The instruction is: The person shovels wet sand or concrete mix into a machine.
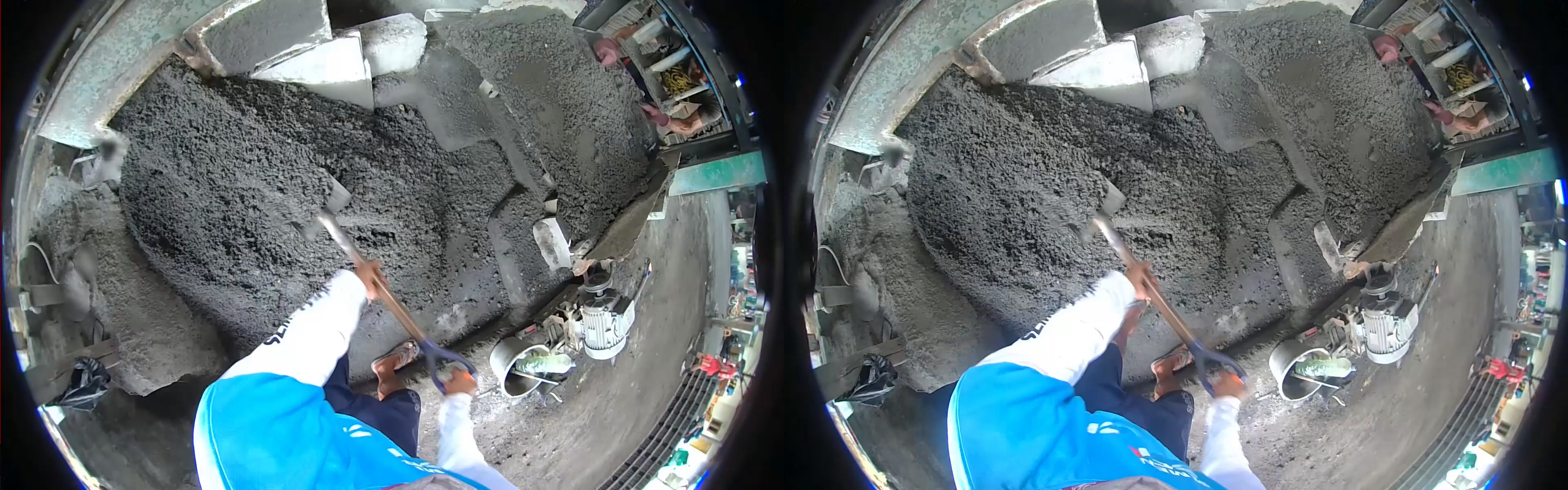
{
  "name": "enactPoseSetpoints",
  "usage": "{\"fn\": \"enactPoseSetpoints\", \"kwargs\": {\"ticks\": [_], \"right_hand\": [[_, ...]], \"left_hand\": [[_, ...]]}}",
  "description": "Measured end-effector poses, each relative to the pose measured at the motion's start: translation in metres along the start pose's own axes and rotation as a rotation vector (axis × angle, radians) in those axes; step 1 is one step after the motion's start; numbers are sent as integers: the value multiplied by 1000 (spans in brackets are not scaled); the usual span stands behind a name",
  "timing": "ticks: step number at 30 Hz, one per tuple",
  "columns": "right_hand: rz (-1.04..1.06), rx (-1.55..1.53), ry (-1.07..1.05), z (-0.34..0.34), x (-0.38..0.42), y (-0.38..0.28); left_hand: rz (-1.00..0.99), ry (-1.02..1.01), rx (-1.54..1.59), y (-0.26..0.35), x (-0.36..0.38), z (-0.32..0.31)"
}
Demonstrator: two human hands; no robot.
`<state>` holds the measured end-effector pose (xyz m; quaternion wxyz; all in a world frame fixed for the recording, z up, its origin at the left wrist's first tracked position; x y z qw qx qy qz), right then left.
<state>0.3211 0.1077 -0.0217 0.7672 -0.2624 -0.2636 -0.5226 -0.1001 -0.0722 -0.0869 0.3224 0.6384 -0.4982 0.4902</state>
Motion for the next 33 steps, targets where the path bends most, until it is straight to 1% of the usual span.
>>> {"fn": "enactPoseSetpoints", "kwargs": {"ticks": [1,2,3,4,7,9,10,11,12,13,14,15,16,17,18,19,20,21,23,25,26,27,28,29,30,31,32,33], "right_hand": [[-83,-598,16,-9,-2,-52],[-169,-1040,88,-18,-5,-104],[-270,-1313,52,-18,12,-116],[-312,-1358,-23,-28,14,-108],[-245,-1295,-77,-42,52,-93],[-149,-994,-90,-77,77,-55],[77,-780,-83,-105,88,-24],[125,-659,-69,-138,103,7],[170,-539,-50,-171,118,39],[57,-528,-47,-194,125,51],[-154,-878,-151,-169,142,38],[-353,-1225,-270,-142,174,29],[-398,-1263,-258,-132,187,31],[-441,-1296,-252,-127,195,36],[-461,-1433,-240,-120,194,37],[-478,-1566,-231,-115,194,41],[-491,-1695,-225,-111,196,41],[-519,-1753,-148,-103,191,38],[-428,-1803,-55,-83,170,26],[-298,-1946,-96,-88,123,21],[-288,-1955,-183,-72,112,5],[-78,-1898,-325,-57,97,-15],[-43,-1912,-476,-40,95,-32],[-44,-1937,-535,-36,92,-41],[-128,-1916,-522,-80,54,-31],[-161,-1979,-497,-76,55,-24],[-202,-2041,-475,-64,63,-20],[-255,-2101,-458,-56,73,-15]], "left_hand": [[-180,54,59,37,-25,21],[-174,77,58,45,-16,19],[-164,118,65,47,-2,29],[-158,152,71,46,10,38],[-240,203,39,27,7,83],[-105,271,-179,12,27,105],[-110,279,-216,1,28,122],[-114,287,-254,-10,30,138],[-143,328,-216,-21,37,145],[-175,367,-179,-33,43,152],[-207,405,-143,-45,50,159],[-173,350,-133,-52,44,170],[-202,381,-239,-69,84,134],[-155,347,-245,-74,73,137],[-193,340,-319,-80,92,110],[-231,334,-388,-94,123,66],[-242,261,-314,-105,134,33],[-250,186,-234,-111,142,4],[-285,-84,-319,-111,155,-49],[-321,-240,-359,-102,162,-117],[-397,-281,-389,-104,187,-156],[-471,-315,-423,-105,216,-188],[-549,-294,-477,-98,232,-210],[-623,-272,-525,-97,241,-223],[-703,-232,-572,-90,235,-224],[-779,-191,-620,-78,228,-221],[-747,-214,-627,-78,238,-212],[-619,-270,-660,-73,228,-193]]}}
Point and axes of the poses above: each hand's wrist, its own x-axis away from the middle knuckle, its own z-axis out of the back of the hand, y = z × x, the point moved 3 cm from there along -x, towards the middle knuckle, and after that the axes turned 4 degrees about -y, right-handed, at the moved point
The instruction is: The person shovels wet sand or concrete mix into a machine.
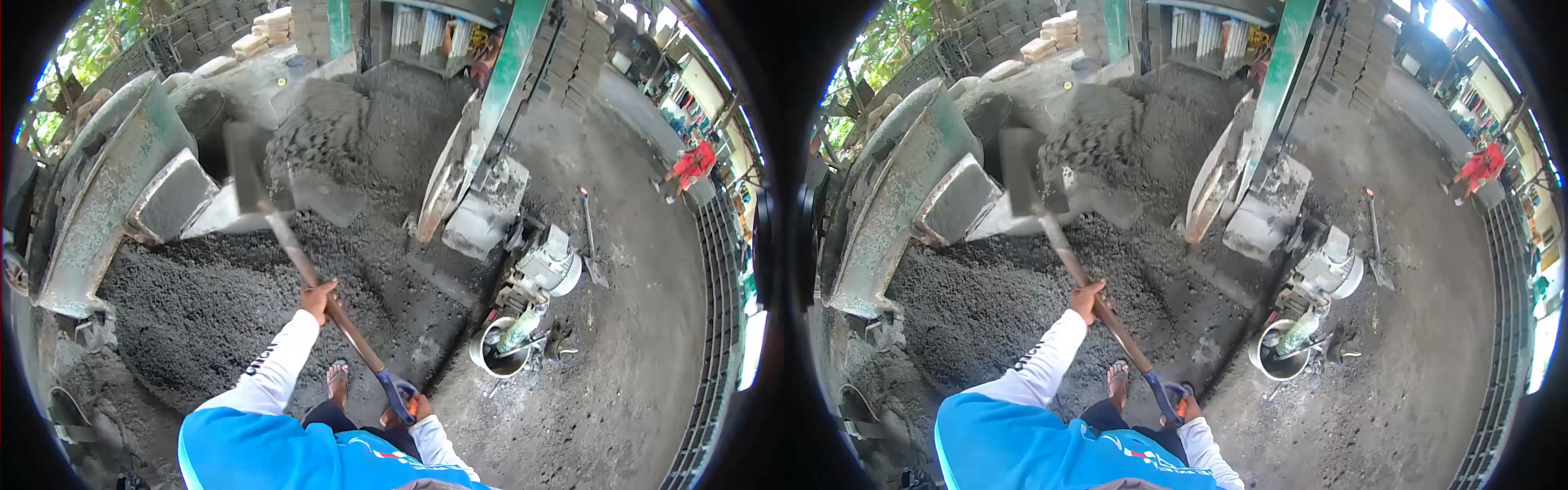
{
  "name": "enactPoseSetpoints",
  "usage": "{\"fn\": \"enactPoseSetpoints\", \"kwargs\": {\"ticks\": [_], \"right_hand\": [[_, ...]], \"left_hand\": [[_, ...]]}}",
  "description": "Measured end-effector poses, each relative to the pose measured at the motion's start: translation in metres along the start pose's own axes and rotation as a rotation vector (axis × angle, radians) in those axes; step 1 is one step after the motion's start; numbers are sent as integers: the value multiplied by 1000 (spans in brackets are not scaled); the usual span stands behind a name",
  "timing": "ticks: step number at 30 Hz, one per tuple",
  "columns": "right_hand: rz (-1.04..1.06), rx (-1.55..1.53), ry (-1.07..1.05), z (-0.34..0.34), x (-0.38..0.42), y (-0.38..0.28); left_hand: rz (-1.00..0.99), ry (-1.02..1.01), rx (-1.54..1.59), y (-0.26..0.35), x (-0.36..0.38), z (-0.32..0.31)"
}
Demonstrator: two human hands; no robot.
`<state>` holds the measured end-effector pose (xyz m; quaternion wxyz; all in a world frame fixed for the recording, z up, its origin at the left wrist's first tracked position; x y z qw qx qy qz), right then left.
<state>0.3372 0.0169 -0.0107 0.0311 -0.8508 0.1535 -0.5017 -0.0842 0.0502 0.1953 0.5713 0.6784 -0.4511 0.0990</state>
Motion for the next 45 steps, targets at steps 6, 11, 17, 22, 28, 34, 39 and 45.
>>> {"fn": "enactPoseSetpoints", "kwargs": {"ticks": [6,11,17,22,28,34,39,45], "right_hand": [[258,354,613,106,61,0],[132,85,781,308,199,-50],[407,529,1218,250,317,-230],[392,848,769,50,23,-151],[418,968,531,-100,-44,-48],[235,869,697,51,30,2],[-64,119,566,156,113,73],[-2,-137,486,167,75,31]], "left_hand": [[329,202,196,-193,-38,85],[839,-86,398,-426,-2,24],[1172,48,714,-437,61,-91],[653,246,728,-326,-134,117],[527,431,691,-281,-161,255],[522,357,546,-363,-93,264],[679,473,263,-344,-3,241],[409,210,278,-179,48,37]]}}
Point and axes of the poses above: each hand's wrist, its own x-axis away from the middle knuckle, its own z-axis out of the back of the hand, y = z × x, the point moved 3 cm from there along -x, towards the middle knuckle, and after that the axes turned 4 degrees about -y, right-handed, at the moved point
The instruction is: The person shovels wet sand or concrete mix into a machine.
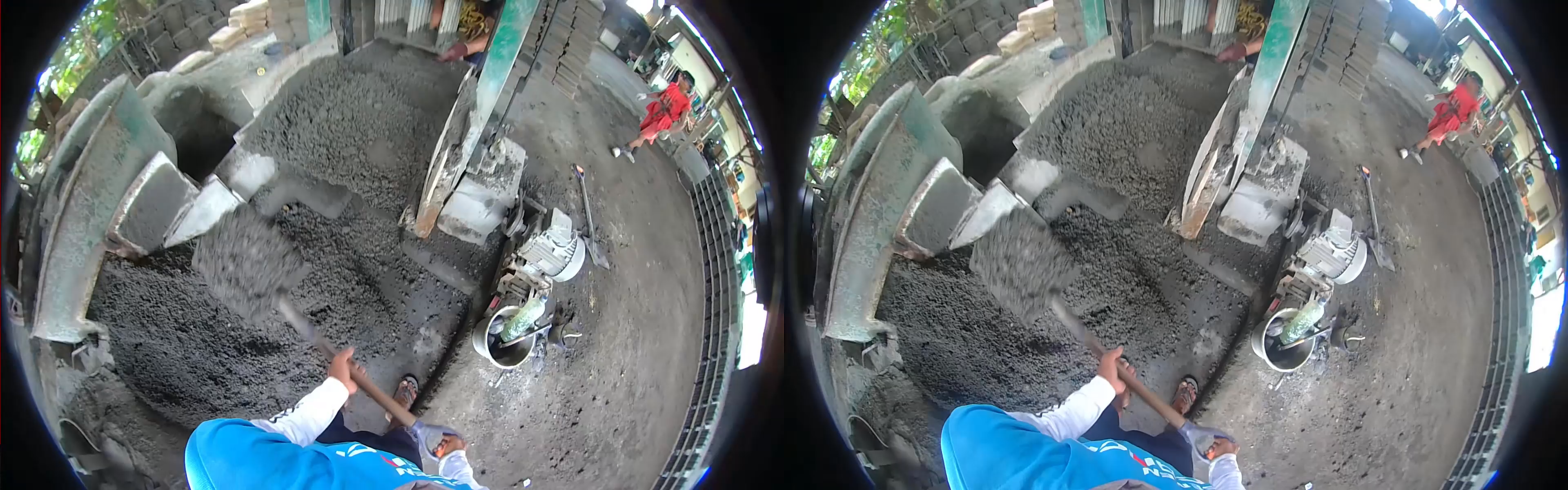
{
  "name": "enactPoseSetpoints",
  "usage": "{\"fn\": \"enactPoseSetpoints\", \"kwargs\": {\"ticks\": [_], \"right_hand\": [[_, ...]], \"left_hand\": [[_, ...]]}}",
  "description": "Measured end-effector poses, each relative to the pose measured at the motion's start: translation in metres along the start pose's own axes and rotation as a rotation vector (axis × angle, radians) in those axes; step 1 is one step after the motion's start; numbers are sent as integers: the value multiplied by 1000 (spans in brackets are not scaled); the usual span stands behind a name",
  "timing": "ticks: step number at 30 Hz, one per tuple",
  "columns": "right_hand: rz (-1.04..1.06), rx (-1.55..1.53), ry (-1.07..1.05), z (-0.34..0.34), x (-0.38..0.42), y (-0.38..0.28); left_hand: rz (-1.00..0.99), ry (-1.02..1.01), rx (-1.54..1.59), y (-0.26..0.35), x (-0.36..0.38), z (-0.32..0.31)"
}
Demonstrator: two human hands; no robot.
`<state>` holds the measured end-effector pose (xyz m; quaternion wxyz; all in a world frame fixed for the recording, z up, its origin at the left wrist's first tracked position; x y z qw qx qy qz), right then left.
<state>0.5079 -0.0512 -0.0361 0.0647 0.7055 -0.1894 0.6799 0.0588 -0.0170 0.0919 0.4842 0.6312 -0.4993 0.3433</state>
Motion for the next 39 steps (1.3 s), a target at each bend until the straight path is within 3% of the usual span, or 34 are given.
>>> {"fn": "enactPoseSetpoints", "kwargs": {"ticks": [2,3,5,7,11,14,16,19,23,25,29,35,39], "right_hand": [[205,105,-12,-75,41,-39],[163,64,-21,-104,54,-52],[39,159,-295,-122,1,-63],[-8,413,-347,-135,3,-65],[-80,818,-233,-98,28,-61],[-128,915,-190,-61,32,-70],[-136,896,-223,-65,38,-90],[-144,945,-335,-101,73,-118],[-302,859,-587,-172,129,-106],[-377,840,-696,-198,158,-80],[-345,874,-683,-217,212,-12],[-168,824,-610,-218,238,24],[-112,784,-616,-266,280,90]], "left_hand": [[-23,-309,6,27,13,-64],[-64,-374,-49,41,22,-95],[-232,-351,-137,64,20,-130],[-330,-233,-248,76,26,-129],[-239,-131,-66,41,4,-16],[-77,54,210,-4,23,79],[-28,186,281,-31,32,140],[-84,192,510,-67,32,212],[-278,168,691,-37,103,200],[-246,145,826,-30,105,196],[-361,234,747,-9,93,210],[-193,75,685,23,58,218],[-135,-24,646,78,40,253]]}}
Point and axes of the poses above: each hand's wrist, its own x-axis away from the middle knuckle, its own z-axis out of the back of the hand, y = z × x, the point moved 3 cm from there along -x, towards the middle knuckle, and after that the axes turned 4 degrees about -y, right-handed, at the moved point
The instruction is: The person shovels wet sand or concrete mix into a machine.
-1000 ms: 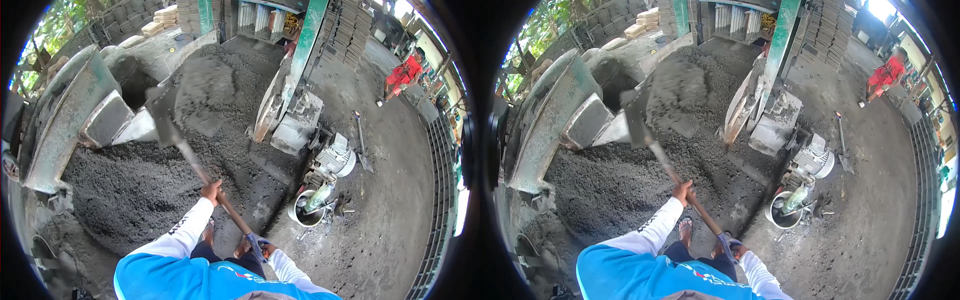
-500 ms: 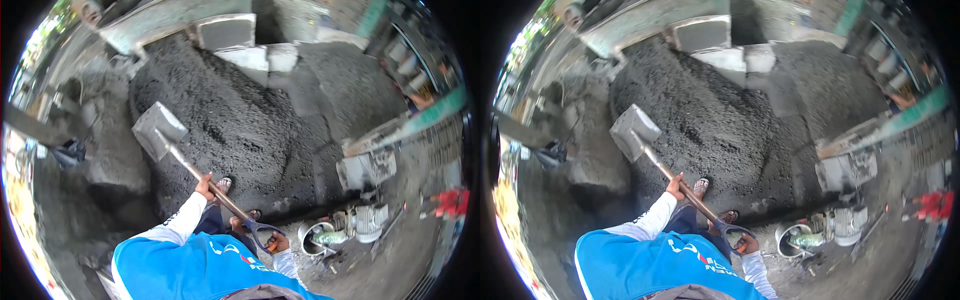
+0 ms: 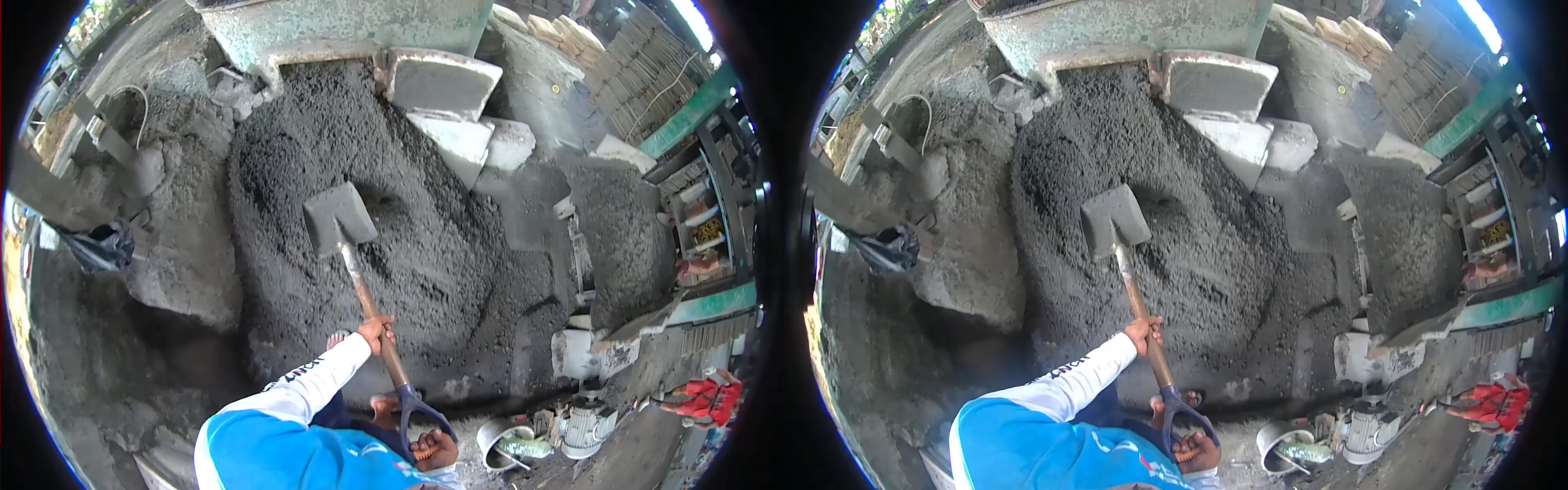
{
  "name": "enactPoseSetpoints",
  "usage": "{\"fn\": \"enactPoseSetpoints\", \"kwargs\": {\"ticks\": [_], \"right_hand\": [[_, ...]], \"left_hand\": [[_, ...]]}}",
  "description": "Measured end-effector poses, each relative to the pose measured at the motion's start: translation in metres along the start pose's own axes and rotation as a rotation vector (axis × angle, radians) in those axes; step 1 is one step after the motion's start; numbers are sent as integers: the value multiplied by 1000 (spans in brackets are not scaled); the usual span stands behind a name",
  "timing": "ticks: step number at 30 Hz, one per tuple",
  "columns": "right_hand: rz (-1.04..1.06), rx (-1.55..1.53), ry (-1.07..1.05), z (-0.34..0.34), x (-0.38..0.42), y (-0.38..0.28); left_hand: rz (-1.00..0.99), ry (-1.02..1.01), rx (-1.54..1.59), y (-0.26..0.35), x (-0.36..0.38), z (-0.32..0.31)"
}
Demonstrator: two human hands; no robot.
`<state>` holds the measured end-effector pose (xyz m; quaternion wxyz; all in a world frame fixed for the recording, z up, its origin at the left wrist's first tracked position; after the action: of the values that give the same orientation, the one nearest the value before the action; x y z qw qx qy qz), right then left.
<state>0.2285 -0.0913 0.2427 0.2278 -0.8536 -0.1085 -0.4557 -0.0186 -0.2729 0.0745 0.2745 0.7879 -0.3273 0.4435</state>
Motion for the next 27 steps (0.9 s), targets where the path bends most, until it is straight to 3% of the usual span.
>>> {"fn": "enactPoseSetpoints", "kwargs": {"ticks": [1,2,3,4,5,6,7,9,12,14,17,20,21,23,24,25,27], "right_hand": [[-41,-32,-51,-37,-19,9],[-65,-95,-144,-75,-56,22],[-95,-155,-235,-114,-91,34],[-112,-237,-356,-143,-136,47],[-36,-154,-265,-186,-159,55],[54,-70,-183,-219,-182,55],[24,-59,-139,-208,-214,56],[-62,-63,28,-125,-245,78],[124,21,-24,-90,-249,97],[114,-59,-30,-73,-233,114],[127,-35,8,-48,-201,128],[154,-96,44,-23,-159,129],[176,-149,150,-15,-144,128],[137,-61,285,23,-139,131],[126,-42,363,54,-137,142],[166,-75,447,92,-144,154],[124,-106,506,104,-95,143]], "left_hand": [[-34,10,-100,32,-15,2],[-381,-191,-666,84,-64,27],[-438,-393,-800,148,-67,18],[-214,-162,-513,207,-80,3],[-164,-33,-575,261,-60,-20],[17,157,-242,280,-78,-21],[17,161,-247,279,-110,-8],[-40,248,-284,230,-131,28],[-218,366,-236,204,-144,36],[-236,329,-294,193,-137,52],[-118,285,-343,180,-128,71],[-76,203,-192,164,-138,86],[-45,264,-192,155,-138,88],[-42,390,-367,121,-136,96],[46,309,-277,92,-226,162],[53,319,-380,72,-215,175],[94,317,-482,27,-186,179]]}}
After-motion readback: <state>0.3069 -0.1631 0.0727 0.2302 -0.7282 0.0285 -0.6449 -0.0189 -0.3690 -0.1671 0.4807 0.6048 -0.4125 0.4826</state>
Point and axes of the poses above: each hand's wrist, its own x-axis away from the middle knuckle, its own z-axis out of the back of the hand, y = z × x, the point moved 3 cm from there along -x, towards the middle knuckle, and after that the axes turned 4 degrees about -y, right-handed, at the moved point
